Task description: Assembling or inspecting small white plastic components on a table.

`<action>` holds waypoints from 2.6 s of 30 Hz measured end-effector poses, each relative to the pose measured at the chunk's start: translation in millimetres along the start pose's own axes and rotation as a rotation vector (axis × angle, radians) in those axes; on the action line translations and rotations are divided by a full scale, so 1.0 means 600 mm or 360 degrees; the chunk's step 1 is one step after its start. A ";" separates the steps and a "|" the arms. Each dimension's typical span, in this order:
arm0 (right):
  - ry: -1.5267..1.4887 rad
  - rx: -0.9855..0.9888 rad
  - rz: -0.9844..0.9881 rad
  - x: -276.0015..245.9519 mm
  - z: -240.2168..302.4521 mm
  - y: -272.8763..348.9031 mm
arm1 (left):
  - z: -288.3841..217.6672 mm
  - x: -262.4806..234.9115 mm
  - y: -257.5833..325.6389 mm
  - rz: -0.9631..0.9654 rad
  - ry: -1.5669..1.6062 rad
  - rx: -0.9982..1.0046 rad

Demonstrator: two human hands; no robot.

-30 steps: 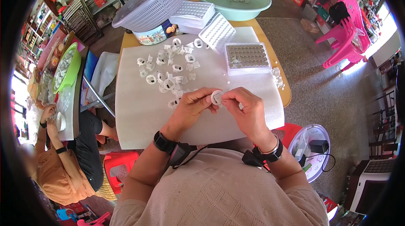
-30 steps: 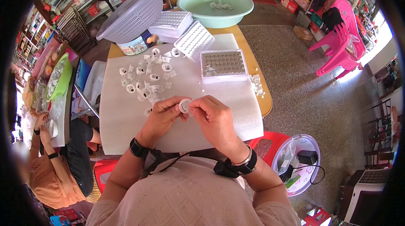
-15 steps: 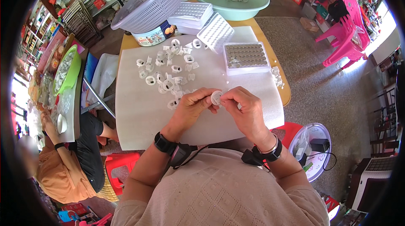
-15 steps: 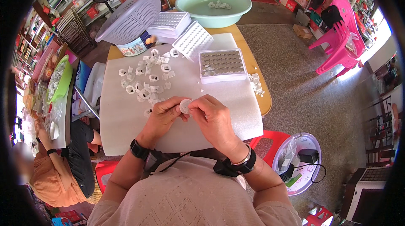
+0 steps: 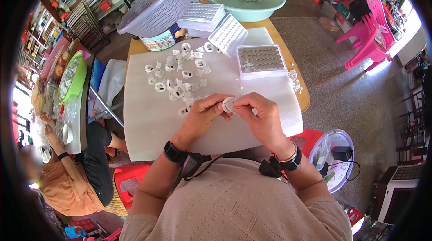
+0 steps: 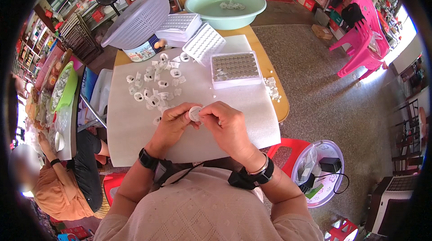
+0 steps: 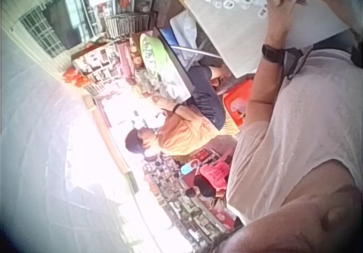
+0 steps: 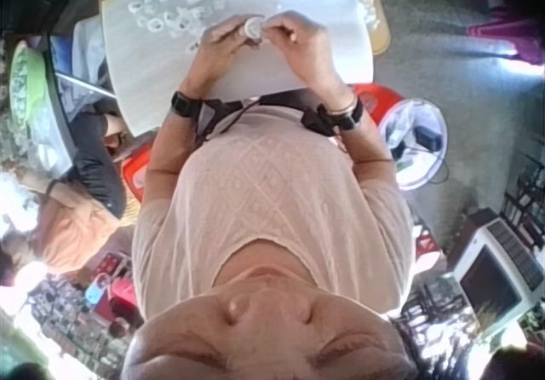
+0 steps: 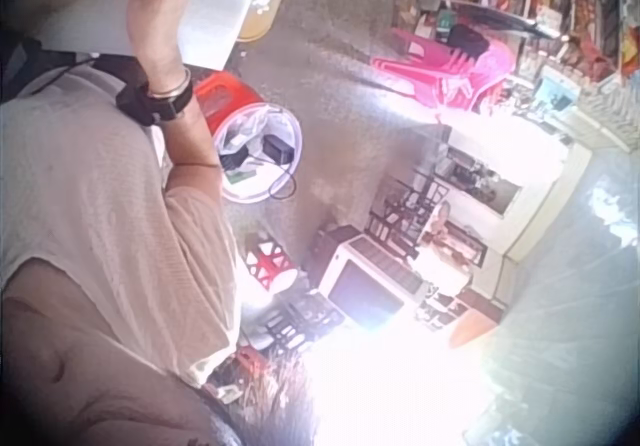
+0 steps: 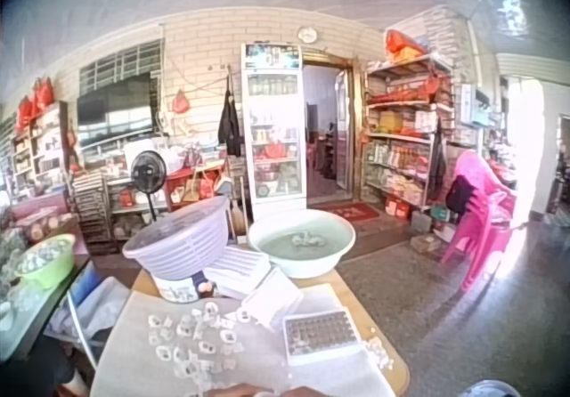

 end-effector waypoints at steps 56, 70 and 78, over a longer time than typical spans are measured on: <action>-0.0159 0.0467 0.0095 0.059 -0.028 -0.016 | -0.006 -0.010 0.011 -0.0433 -0.0084 -0.0170; 0.0186 0.0294 0.0260 0.028 -0.007 -0.023 | -0.020 -0.003 0.009 -0.0319 -0.0137 -0.0250; 0.0618 0.0447 0.0506 -0.081 -0.016 -0.182 | -0.011 0.006 0.012 -0.0199 -0.0026 -0.0217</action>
Point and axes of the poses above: each hand's wrist, its own y-axis away from the middle knuckle, its own x-axis out of the palm, z = x × y, the point moved 4 cm from there along -y, towards the middle knuckle, and after that the axes turned 1 degree about x, right-handed, at the moved point
